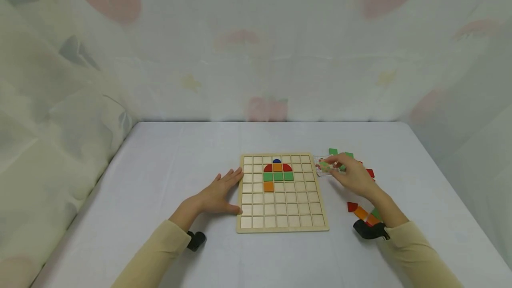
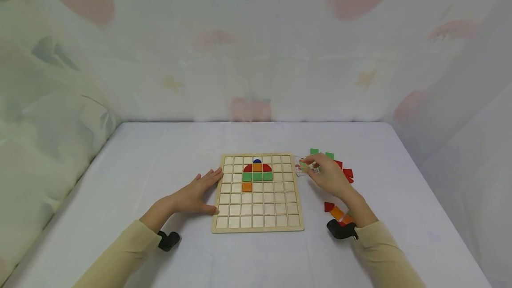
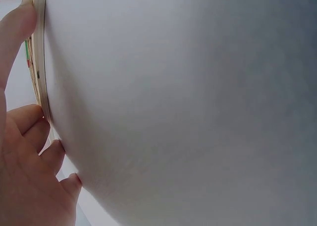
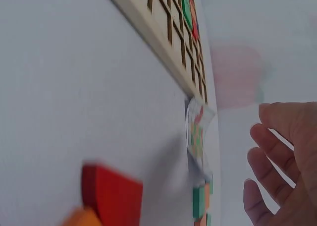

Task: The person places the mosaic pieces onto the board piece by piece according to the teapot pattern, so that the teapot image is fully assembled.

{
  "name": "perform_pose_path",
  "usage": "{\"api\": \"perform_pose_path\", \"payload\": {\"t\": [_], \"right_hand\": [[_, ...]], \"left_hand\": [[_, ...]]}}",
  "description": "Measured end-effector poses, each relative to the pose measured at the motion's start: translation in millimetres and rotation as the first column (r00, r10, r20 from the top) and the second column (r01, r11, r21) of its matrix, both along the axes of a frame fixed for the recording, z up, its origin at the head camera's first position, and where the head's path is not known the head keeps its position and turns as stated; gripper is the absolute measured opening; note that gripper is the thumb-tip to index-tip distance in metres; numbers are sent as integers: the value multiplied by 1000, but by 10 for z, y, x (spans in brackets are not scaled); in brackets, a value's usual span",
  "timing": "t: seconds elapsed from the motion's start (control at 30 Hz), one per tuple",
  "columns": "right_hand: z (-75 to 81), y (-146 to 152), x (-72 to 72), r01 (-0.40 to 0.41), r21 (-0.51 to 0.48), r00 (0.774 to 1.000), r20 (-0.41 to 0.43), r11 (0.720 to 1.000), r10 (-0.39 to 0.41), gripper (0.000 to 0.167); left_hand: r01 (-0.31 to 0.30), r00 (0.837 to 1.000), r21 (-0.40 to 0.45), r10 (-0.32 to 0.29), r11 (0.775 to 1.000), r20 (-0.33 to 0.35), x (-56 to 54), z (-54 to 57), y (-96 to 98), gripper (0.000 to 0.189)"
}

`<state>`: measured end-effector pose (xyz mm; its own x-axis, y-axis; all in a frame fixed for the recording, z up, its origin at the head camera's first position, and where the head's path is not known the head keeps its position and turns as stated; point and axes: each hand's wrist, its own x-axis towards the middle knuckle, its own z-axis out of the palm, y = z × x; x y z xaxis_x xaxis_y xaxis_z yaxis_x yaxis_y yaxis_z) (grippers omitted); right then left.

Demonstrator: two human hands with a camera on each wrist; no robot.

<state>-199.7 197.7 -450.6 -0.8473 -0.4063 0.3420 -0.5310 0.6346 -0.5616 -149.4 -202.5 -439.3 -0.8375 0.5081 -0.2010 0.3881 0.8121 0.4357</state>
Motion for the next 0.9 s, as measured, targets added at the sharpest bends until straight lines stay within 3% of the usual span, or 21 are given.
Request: {"api": "perform_pose_path", "payload": {"t": [0.2,0.4,0.7,0.9], "right_hand": [[-25,216,-99,47,53,999,13,997,-48,32],[-87,331,-199,50,118,993,100,992,-62,32],[-124,382,-290,45,207,981,174,977,-82,30],[-136,369,-310,52,252,982,165,966,-96,26]], "left_hand": [[0,1000,3,0,1000,-5,-5,-8,-6,102],[-2,1000,-1,2,1000,-4,-14,-23,-11,102],[-3,1000,1,3,1000,-7,-10,-14,-6,102],[-6,1000,0,6,1000,2,1,-2,-3,102]]}}
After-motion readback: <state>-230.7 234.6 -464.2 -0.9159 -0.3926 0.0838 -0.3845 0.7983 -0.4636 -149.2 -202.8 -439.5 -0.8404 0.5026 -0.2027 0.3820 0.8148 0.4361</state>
